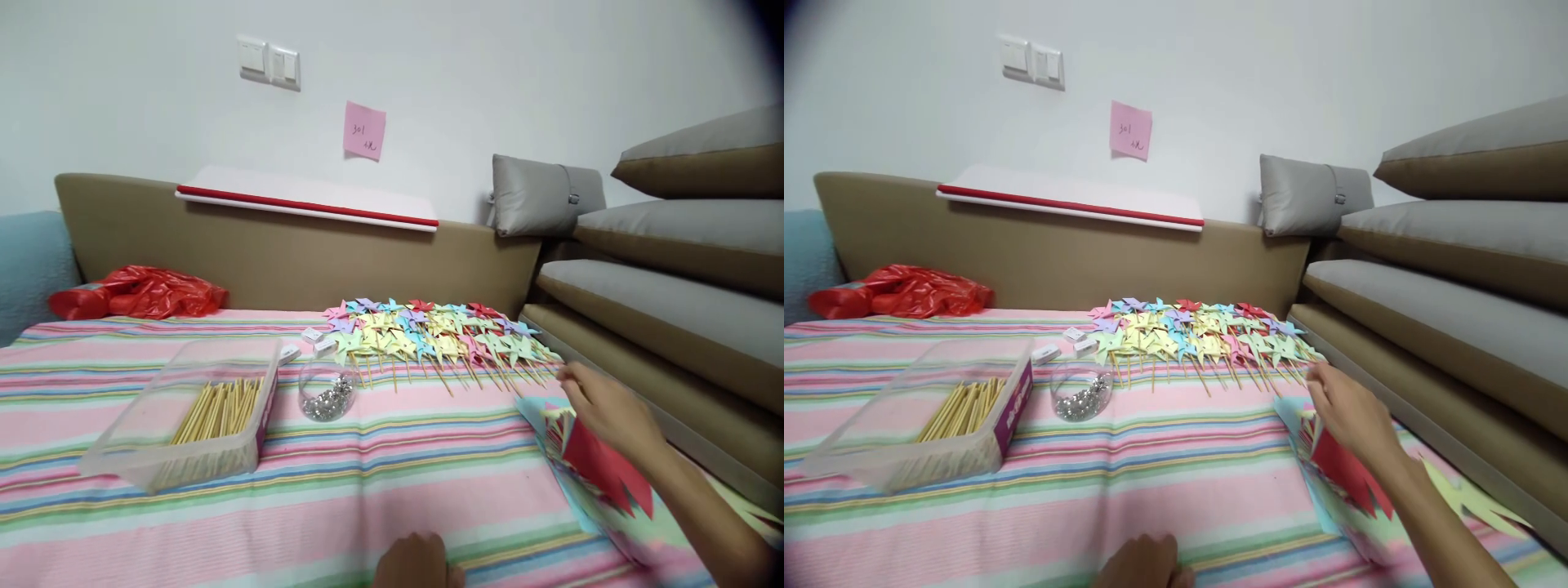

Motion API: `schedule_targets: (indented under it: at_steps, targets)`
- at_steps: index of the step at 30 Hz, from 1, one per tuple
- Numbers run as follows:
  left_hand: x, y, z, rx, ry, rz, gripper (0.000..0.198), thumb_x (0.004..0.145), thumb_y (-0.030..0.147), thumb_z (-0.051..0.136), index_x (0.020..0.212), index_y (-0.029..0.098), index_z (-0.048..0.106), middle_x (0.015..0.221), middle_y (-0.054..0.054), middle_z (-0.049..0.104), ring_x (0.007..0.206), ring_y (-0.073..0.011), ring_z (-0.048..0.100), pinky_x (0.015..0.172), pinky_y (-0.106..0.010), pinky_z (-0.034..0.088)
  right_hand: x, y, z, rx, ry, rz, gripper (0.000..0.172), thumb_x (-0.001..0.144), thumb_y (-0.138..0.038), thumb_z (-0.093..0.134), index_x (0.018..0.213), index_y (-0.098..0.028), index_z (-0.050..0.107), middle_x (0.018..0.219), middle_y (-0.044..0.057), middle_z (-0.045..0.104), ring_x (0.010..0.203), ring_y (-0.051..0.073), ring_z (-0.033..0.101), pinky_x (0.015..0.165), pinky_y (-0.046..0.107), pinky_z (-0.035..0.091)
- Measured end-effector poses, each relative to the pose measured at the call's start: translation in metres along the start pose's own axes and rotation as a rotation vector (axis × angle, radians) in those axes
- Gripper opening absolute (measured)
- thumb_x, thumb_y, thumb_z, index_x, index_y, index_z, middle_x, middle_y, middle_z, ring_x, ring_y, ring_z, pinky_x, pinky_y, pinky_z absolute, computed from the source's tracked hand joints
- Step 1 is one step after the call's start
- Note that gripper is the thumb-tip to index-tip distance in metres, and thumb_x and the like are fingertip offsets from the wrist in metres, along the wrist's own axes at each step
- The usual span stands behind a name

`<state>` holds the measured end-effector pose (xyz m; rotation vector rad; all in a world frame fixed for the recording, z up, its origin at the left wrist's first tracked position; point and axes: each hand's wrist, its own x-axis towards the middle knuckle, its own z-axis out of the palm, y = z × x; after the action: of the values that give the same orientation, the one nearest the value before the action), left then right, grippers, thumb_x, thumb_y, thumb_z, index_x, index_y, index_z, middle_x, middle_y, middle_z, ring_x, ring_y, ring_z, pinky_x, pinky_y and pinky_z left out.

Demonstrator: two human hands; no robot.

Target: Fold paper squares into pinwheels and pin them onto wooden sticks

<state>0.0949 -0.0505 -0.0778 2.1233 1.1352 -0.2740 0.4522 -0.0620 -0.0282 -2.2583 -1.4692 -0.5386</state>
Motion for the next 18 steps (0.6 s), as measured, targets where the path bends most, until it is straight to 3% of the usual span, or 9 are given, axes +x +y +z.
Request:
schedule_targets:
  at_steps: [3, 6, 10, 18]
  targets:
    - [-0.014, 0.002, -0.002, 0.013, 0.079, 0.091, 0.04, 0.094, 0.031, 0.044, 0.113, 0.01, 0.072, 0.114, -0.025, 0.072, 0.108, -0.0403, 0.067, 0.087, -0.05, 0.05, -0.074, 0.039, 0.005, -0.003, 0.012, -0.12, 0.046, 0.089, -0.056, 0.05, 0.113, -0.02, 0.067, 0.117, 0.016, 0.074, 0.107, 0.036, 0.069, 0.087, 0.047, 0.054]
    - [-0.019, -0.002, 0.002, 0.063, 0.152, 0.15, 0.042, 0.096, 0.035, 0.039, 0.104, 0.012, 0.073, 0.106, -0.022, 0.074, 0.101, -0.0391, 0.069, 0.082, -0.048, 0.049, -0.117, 0.053, 0.025, 0.019, 0.006, -0.189, 0.06, 0.088, -0.059, 0.055, 0.129, -0.015, 0.063, 0.138, 0.019, 0.064, 0.127, 0.038, 0.06, 0.104, 0.052, 0.049]
    - [-0.015, -0.006, 0.004, 0.131, 0.189, 0.195, 0.04, 0.096, 0.036, 0.038, 0.095, 0.014, 0.071, 0.1, -0.022, 0.074, 0.093, -0.0372, 0.07, 0.074, -0.042, 0.045, -0.13, 0.052, 0.039, 0.13, 0.032, -0.094, 0.059, 0.095, -0.054, 0.046, 0.125, -0.008, 0.067, 0.127, 0.022, 0.07, 0.119, 0.039, 0.065, 0.103, 0.055, 0.05]
    - [-0.011, -0.007, 0.0, 0.066, 0.167, 0.233, 0.038, 0.096, 0.043, 0.037, 0.069, 0.022, 0.053, 0.069, -0.009, 0.069, 0.066, -0.026, 0.065, 0.061, -0.033, 0.037, -0.125, 0.055, 0.027, 0.225, -0.001, -0.056, 0.041, 0.098, -0.044, 0.046, 0.116, -0.019, 0.074, 0.12, 0.012, 0.075, 0.113, 0.03, 0.071, 0.097, 0.045, 0.056]
